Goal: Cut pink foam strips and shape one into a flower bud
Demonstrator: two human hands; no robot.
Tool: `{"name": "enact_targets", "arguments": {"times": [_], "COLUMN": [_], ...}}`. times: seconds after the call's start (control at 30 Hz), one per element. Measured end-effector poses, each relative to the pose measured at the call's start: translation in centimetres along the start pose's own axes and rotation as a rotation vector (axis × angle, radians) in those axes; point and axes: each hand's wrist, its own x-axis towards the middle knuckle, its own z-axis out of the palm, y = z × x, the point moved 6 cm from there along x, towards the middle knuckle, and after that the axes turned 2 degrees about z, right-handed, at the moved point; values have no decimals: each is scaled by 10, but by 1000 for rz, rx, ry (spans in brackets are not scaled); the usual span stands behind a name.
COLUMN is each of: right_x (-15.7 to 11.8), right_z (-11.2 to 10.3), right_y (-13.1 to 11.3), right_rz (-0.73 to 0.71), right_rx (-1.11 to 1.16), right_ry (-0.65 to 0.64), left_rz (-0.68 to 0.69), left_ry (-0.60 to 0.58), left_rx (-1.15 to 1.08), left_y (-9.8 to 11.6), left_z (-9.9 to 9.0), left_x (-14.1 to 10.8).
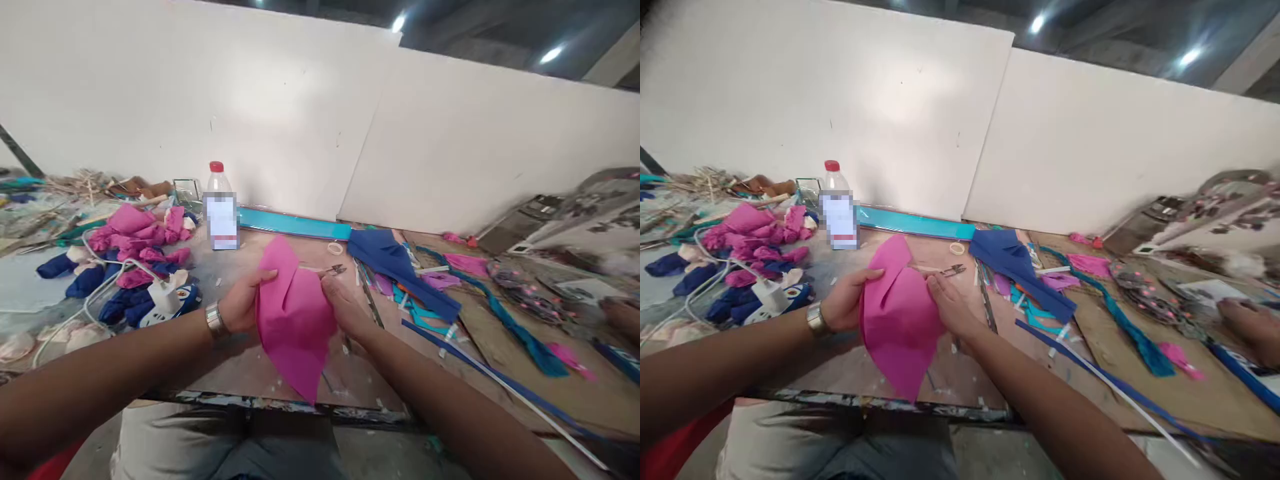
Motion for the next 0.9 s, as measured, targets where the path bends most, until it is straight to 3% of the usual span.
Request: {"name": "enact_targets", "arguments": {"times": [0.1, 0.2, 0.33, 0.43, 0.57, 0.63, 0.77, 0.9], "right_x": [-4, -10, -14, -18, -19, -18, -16, -9], "right_z": [10, 23, 24, 28, 35, 33, 27, 20], "right_y": [22, 33, 29, 22, 17, 18, 23, 18], "right_rz": [192, 342, 347, 355, 343, 335, 323, 181], "right_rx": [223, 481, 529, 558, 591, 557, 410, 340], "right_ry": [-62, -183, -208, -309, -401, -366, -250, -184], "left_rz": [128, 359, 432, 405, 293, 264, 354, 381], "left_ry": [88, 142, 240, 185, -15, -58, 19, 66], "left_rx": [102, 194, 272, 290, 305, 299, 317, 309], "left_y": [2, 13, 18, 15, 3, 0, 5, 6], "left_z": [-11, -18, -27, -24, -12, -10, -16, -22], "left_x": [6, 10, 12, 11, 11, 11, 12, 15]}}
